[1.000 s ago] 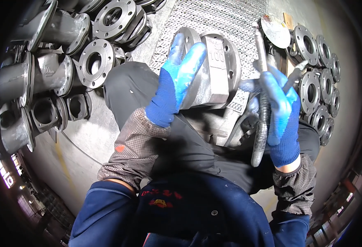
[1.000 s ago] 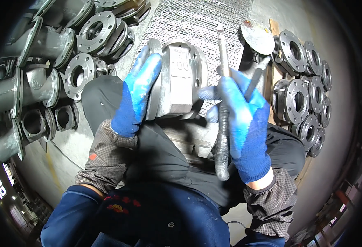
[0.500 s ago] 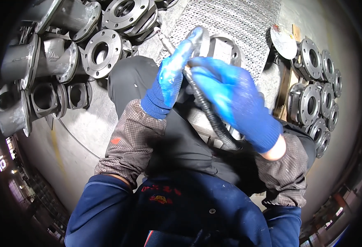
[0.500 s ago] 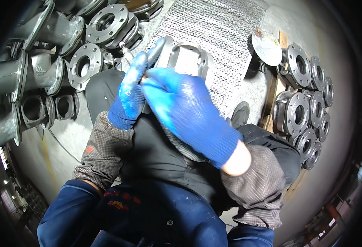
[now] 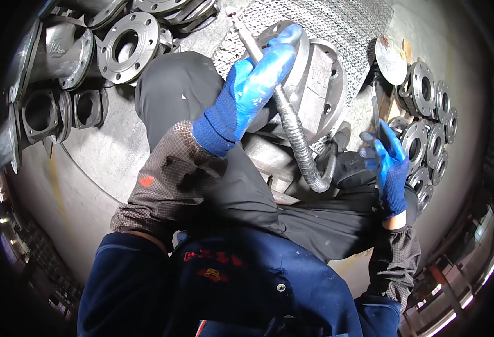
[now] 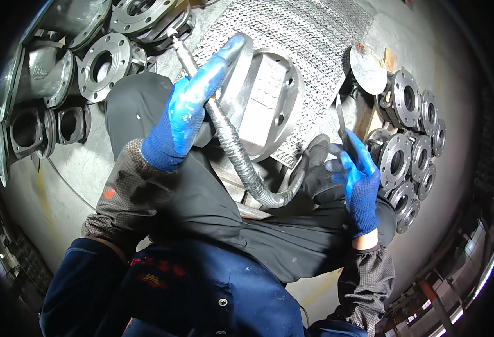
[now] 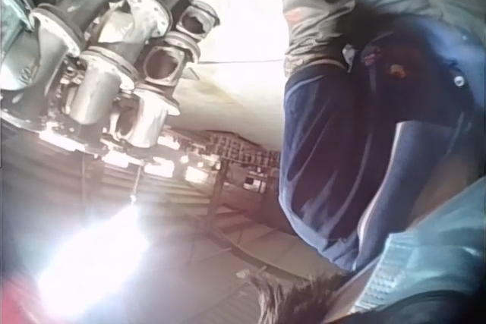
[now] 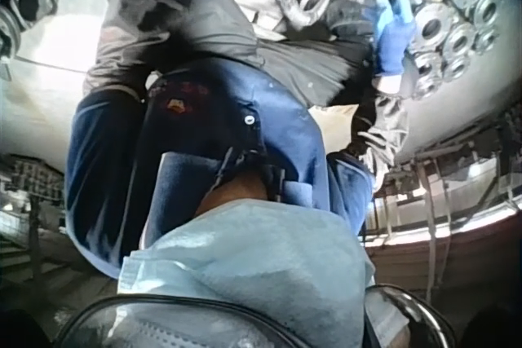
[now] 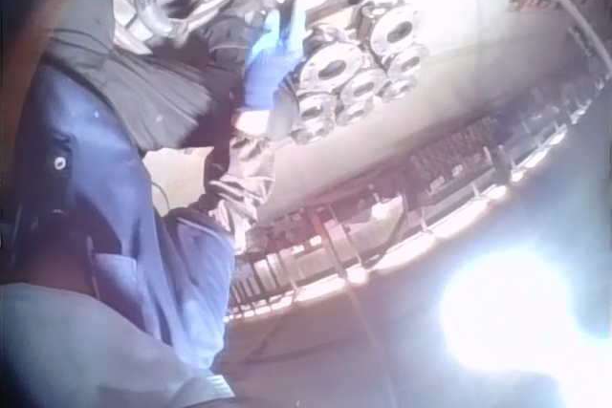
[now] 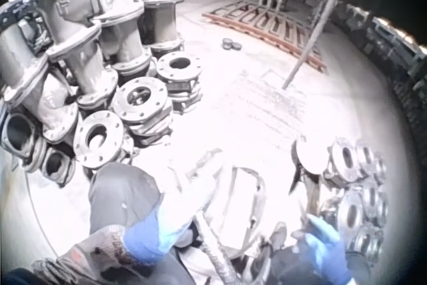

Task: The person handles a metal flange, turns it over, and uses a tool to grind the interior edges and surfaces of the part.

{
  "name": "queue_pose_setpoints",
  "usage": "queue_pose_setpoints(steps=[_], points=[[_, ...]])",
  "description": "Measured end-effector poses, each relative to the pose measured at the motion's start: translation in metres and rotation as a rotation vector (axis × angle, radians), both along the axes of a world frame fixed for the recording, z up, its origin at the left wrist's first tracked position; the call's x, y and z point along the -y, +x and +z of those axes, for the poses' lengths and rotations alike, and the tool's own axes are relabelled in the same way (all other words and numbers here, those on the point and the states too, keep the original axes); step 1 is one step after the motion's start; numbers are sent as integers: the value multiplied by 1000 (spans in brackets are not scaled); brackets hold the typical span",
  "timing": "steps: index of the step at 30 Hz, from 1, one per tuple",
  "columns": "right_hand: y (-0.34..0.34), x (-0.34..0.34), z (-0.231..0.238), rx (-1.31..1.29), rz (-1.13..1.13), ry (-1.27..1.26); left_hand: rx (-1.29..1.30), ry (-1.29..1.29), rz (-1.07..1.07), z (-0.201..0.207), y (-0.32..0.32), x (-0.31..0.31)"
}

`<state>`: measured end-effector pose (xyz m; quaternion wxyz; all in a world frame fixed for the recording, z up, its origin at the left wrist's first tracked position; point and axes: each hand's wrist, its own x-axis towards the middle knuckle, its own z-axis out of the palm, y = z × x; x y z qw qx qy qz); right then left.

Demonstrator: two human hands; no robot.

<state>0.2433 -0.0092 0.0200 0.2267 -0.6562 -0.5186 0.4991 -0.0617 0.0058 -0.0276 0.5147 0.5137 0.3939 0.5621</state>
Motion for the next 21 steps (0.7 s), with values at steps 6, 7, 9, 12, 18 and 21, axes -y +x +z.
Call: queue_pose_setpoints(steps=[6, 7, 9, 12, 18, 21], points=[[-24, -3, 25, -62, 39, -34, -142, 82, -17, -5, -2, -3], [-28, -5, 29, -64, 40, -38, -144, 78, -16, -5, -1, -3], [-32, -7, 32, 41, 164, 21, -79, 54, 33, -6, 0, -4], [-20, -8, 15, 115, 388, 371, -320, 224, 73, -5, 0, -7], [-42, -14, 41, 630, 627, 685, -505, 288, 76, -7, -6, -5], [-43, -16, 56, 724, 674, 612, -445, 300, 46, -10, -5, -5]])
